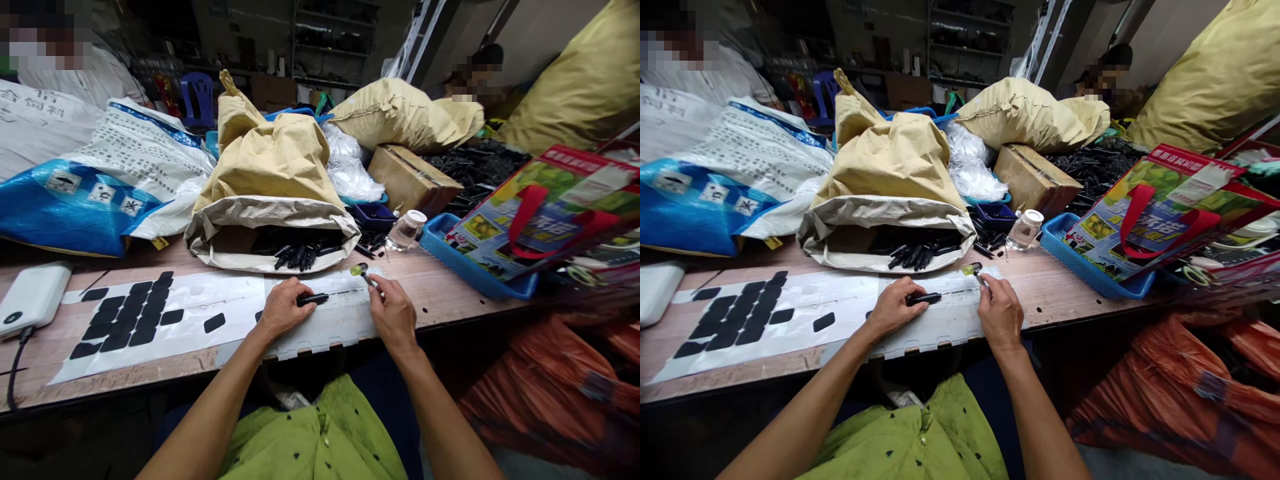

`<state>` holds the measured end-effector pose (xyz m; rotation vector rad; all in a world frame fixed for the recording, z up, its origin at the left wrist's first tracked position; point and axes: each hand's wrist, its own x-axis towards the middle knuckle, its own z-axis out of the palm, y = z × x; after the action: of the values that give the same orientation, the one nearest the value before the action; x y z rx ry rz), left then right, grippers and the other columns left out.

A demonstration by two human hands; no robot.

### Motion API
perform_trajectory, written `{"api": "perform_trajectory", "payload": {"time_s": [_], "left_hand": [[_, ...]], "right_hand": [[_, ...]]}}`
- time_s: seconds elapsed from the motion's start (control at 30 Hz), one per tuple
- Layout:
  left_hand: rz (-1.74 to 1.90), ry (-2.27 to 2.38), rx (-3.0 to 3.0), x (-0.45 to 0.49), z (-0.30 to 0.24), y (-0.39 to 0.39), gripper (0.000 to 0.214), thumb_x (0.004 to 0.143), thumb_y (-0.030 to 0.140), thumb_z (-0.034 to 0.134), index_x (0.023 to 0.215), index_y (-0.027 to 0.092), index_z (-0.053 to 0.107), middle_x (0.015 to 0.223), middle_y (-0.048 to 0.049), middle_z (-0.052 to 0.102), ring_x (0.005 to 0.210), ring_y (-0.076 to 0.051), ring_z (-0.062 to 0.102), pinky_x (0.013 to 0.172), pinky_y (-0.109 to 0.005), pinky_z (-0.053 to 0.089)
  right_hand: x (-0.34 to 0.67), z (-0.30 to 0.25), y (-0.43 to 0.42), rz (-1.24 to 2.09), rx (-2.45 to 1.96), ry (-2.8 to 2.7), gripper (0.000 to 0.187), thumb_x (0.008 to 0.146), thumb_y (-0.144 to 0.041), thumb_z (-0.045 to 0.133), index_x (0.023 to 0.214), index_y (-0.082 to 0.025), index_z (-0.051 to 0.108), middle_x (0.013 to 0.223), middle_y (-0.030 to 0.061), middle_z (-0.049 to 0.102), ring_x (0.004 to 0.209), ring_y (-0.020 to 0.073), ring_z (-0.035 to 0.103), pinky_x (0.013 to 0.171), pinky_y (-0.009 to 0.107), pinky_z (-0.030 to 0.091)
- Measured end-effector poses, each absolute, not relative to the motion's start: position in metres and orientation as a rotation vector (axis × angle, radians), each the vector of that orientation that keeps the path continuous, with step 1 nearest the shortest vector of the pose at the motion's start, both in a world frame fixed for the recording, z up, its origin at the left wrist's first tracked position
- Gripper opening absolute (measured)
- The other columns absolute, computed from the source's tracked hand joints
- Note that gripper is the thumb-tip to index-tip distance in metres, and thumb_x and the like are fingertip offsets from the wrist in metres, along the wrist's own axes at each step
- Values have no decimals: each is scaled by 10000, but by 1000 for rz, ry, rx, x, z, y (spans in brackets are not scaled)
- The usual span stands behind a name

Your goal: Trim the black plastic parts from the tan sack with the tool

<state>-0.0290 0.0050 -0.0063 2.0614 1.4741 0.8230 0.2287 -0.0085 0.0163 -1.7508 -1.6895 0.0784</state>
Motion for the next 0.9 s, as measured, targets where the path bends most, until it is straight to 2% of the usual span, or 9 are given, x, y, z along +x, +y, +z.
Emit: {"api": "perform_trajectory", "payload": {"time_s": [0.2, 0.43, 0.57, 0.63, 0.77, 0.83, 0.9], "left_hand": [[803, 1483, 2073, -28, 0, 2, 144, 811, 297, 767, 933, 223, 755, 830, -1, 596, 840, -188, 574, 768, -311, 407], [810, 1441, 2079, -28, -2, 4, 145, 874, 338, 715, 944, 214, 742, 833, -14, 608, 835, -191, 573, 764, -310, 407], [824, 1224, 1969, -27, 22, -16, 219, 938, 385, 644, 1041, 209, 726, 972, -34, 662, 894, -187, 597, 801, -296, 427], [676, 1026, 1881, -26, 40, -37, 241, 967, 403, 604, 1075, 224, 724, 977, -18, 687, 868, -169, 610, 763, -269, 429], [196, 827, 1791, -22, 46, -82, 281, 956, 480, 597, 1022, 250, 744, 781, 21, 693, 689, -147, 595, 601, -249, 369], [81, 987, 1781, -19, 24, -99, 282, 945, 486, 588, 983, 254, 745, 811, 4, 722, 729, -175, 636, 623, -262, 391], [33, 1227, 1748, -17, -7, -110, 303, 959, 475, 538, 1008, 251, 736, 968, -42, 760, 901, -238, 692, 740, -305, 465]], "right_hand": [[255, 1, 29, -126, -2063, -1754, 326, 938, -186, 581, 1217, -224, 747, 1007, 78, 674, 899, 201, 551, 748, 306, 345], [246, -10, 30, -359, -2096, -1790, 322, 978, -202, 542, 1258, -224, 700, 1017, 89, 648, 900, 213, 531, 732, 326, 315], [245, -8, 29, -371, -2090, -1814, 312, 975, -204, 547, 1255, -229, 683, 1026, 86, 638, 914, 216, 530, 731, 324, 320], [246, -8, 29, -380, -2089, -1820, 309, 980, -205, 537, 1255, -228, 676, 1027, 85, 636, 917, 217, 531, 734, 323, 322], [246, -9, 29, -384, -2096, -1824, 303, 980, -200, 530, 1248, -221, 669, 1036, 86, 636, 918, 218, 530, 733, 325, 319], [246, -9, 29, -384, -2101, -1821, 300, 981, -200, 526, 1245, -220, 667, 1035, 87, 635, 914, 218, 528, 730, 327, 316], [246, -10, 29, -386, -2100, -1818, 300, 986, -205, 517, 1246, -222, 665, 1033, 86, 634, 916, 219, 528, 727, 328, 312]]}}
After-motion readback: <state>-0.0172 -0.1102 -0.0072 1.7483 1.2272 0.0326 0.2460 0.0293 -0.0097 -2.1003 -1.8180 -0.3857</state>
